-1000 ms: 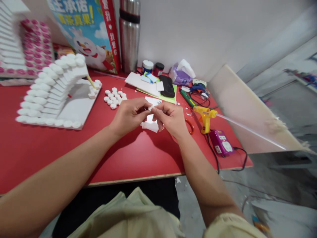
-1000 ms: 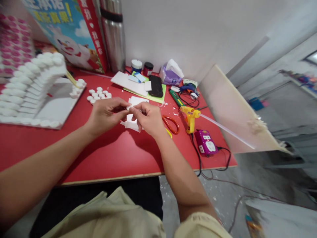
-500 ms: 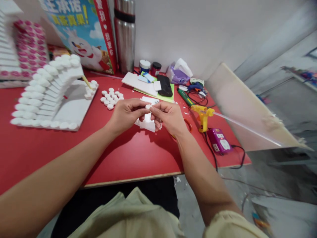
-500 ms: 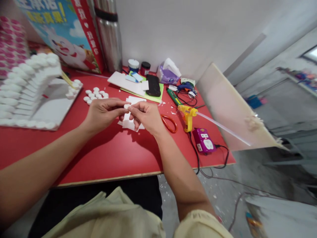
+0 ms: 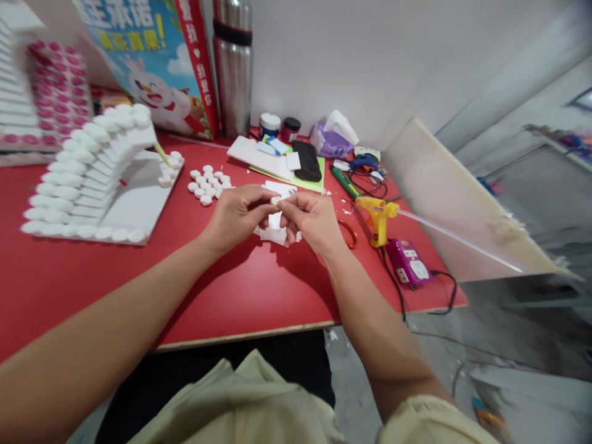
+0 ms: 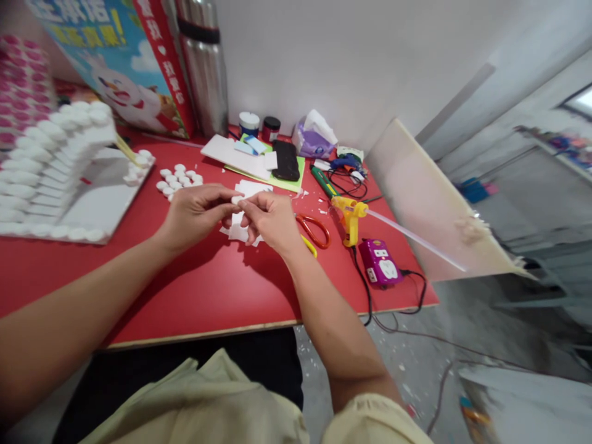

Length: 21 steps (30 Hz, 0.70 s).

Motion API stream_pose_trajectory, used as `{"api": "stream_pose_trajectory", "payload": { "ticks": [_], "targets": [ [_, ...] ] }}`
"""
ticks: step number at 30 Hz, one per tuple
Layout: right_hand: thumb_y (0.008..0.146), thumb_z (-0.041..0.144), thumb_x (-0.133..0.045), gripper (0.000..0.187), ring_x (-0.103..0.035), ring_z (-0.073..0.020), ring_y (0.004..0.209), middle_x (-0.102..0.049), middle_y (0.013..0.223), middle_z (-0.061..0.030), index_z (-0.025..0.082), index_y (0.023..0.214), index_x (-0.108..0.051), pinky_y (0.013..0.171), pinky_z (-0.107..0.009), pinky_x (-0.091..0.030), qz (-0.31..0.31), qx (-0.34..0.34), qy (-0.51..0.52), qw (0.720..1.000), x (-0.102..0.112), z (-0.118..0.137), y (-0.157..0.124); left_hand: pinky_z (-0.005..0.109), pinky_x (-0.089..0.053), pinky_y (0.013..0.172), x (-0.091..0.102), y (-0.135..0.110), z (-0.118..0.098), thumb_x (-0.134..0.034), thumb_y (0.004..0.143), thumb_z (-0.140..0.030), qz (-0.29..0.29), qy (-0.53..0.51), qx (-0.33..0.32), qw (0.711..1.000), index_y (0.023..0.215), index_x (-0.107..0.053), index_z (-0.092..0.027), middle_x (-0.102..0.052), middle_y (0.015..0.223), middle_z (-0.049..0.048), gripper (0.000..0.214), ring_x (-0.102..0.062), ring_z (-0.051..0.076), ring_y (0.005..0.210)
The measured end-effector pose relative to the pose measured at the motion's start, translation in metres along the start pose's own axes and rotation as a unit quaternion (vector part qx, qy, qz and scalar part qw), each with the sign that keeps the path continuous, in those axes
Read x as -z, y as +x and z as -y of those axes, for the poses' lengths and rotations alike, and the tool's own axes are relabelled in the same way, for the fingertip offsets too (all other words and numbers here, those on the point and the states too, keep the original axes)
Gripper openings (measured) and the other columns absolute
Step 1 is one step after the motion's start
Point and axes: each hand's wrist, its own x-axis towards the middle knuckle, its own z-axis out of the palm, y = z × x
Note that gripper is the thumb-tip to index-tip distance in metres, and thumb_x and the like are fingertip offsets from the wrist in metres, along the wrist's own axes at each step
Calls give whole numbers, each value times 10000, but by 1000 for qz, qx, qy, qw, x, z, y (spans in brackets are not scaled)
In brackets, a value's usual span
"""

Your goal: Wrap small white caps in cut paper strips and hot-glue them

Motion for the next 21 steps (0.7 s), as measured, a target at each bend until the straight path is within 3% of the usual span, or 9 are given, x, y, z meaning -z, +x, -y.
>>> {"api": "stream_pose_trajectory", "payload": {
  "ticks": [4, 9, 14, 21],
  "targets": [
    [842, 622, -793, 469, -557, -80, 384, -716, 681, 4, 169, 835, -673, 426, -236, -553, 26, -27, 61, 997, 7, 2, 3, 247, -524, 573, 4, 3, 4, -765, 856, -289, 5, -41, 18, 999, 942, -823, -166, -751, 827, 53, 161, -652, 129, 601],
    [969, 718, -572, 565, -602, -111, 438, -769, 741, -71, 161, 975, -666, 419, -230, -535, 35, -126, 113, 985, 16, 1, 11, 265, -576, 640, 7, 5, 7, -766, 853, -294, 11, -66, 22, 998, 1003, -832, -172, -774, 975, 85, 204, -685, 147, 689],
    [1025, 499, -616, 344, -540, -67, 455, -793, 845, -66, 159, 1020, -665, 390, -160, -459, 85, -157, 179, 967, 17, -1, 12, 278, -595, 679, 8, 7, 5, -777, 852, -324, -1, -43, 0, 999, 948, -842, -213, -763, 1003, 87, 160, -695, 185, 804],
    [957, 272, -732, 138, -335, -18, 451, -640, 742, 42, 166, 920, -652, 353, -109, -285, 81, -171, 224, 956, 11, 10, 9, 291, -586, 648, 9, 8, 3, -784, 869, -363, 3, -46, -13, 999, 936, -846, -232, -747, 1007, 82, 160, -646, 151, 696]
  ]
}}
